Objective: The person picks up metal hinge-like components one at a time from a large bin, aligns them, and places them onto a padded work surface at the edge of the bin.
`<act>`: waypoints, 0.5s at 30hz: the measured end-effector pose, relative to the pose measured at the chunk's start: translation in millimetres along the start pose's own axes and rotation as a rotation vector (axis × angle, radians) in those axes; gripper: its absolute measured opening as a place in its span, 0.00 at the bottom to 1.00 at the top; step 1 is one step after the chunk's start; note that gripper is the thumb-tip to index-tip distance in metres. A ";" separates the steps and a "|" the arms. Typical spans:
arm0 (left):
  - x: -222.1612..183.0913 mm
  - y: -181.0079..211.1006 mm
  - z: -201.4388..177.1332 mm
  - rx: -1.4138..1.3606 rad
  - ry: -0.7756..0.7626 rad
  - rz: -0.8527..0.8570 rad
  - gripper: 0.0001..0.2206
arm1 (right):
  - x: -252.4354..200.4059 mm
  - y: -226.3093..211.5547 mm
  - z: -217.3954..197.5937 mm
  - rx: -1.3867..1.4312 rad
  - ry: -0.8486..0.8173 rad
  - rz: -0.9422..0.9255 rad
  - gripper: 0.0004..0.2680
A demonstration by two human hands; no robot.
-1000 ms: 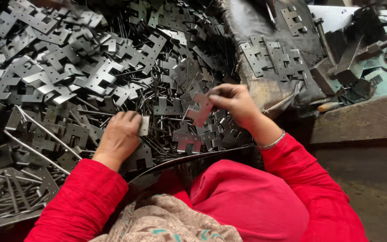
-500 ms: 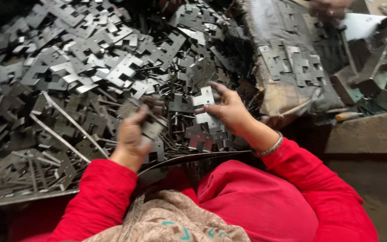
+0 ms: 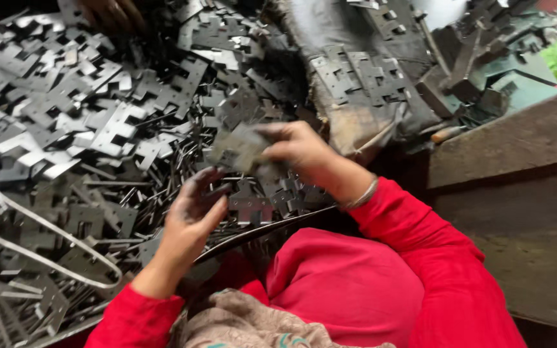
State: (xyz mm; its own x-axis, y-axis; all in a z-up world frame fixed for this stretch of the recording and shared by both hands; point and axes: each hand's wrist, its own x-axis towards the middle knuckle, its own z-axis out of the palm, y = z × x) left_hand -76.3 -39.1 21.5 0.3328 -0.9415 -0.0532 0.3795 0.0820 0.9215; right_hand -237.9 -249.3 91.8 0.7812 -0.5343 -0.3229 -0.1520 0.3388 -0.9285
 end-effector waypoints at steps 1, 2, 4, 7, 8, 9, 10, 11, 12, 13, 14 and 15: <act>1.1 3.3 -11.6 0.280 -0.007 0.072 0.27 | -0.4 -8.4 -25.7 0.065 0.095 -0.068 0.20; 2.0 6.5 -23.3 0.559 -0.011 0.148 0.27 | -3.3 -18.2 -55.6 0.129 0.188 -0.138 0.19; 1.4 9.7 -44.0 0.780 0.050 0.112 0.23 | -2.8 -38.3 -121.7 0.074 0.351 -0.342 0.17; -8.3 6.0 -64.8 1.096 0.079 0.062 0.23 | 0.2 -59.0 -224.5 -0.069 0.681 -0.597 0.18; -9.4 3.9 -68.5 1.110 0.071 0.020 0.23 | 5.5 -61.3 -255.0 -0.183 0.768 -0.643 0.18; -12.3 1.1 -70.1 1.124 0.065 -0.025 0.23 | 11.3 -60.9 -283.0 -0.299 0.854 -0.684 0.19; -15.0 -0.9 -71.5 1.137 0.059 -0.069 0.24 | 15.5 -57.3 -308.1 -0.641 1.010 -0.741 0.19; -17.1 -3.0 -71.2 1.139 0.052 -0.024 0.24 | 24.3 -54.6 -330.1 -0.993 1.144 -0.789 0.19; -18.0 -5.2 -70.2 1.140 0.046 0.022 0.24 | 32.1 -51.4 -349.7 -1.355 1.264 -0.821 0.20; -18.7 -5.7 -71.3 1.141 0.045 0.062 0.24 | 36.3 -43.8 -366.1 -1.479 1.218 -0.745 0.22; -17.7 -6.3 -72.3 1.161 0.045 0.048 0.24 | 36.7 -33.3 -379.7 -1.601 1.168 -0.668 0.24; -19.9 -6.2 -73.2 1.182 0.043 0.028 0.24 | 38.8 -22.8 -390.6 -1.719 1.110 -0.584 0.26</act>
State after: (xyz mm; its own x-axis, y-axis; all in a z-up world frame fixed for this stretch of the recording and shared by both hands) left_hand -22.1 3.1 -11.3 0.3655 -0.9306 -0.0196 -0.6550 -0.2721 0.7050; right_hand -440.7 -580.3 28.8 0.4369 -0.6281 0.6440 -0.8516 -0.5193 0.0712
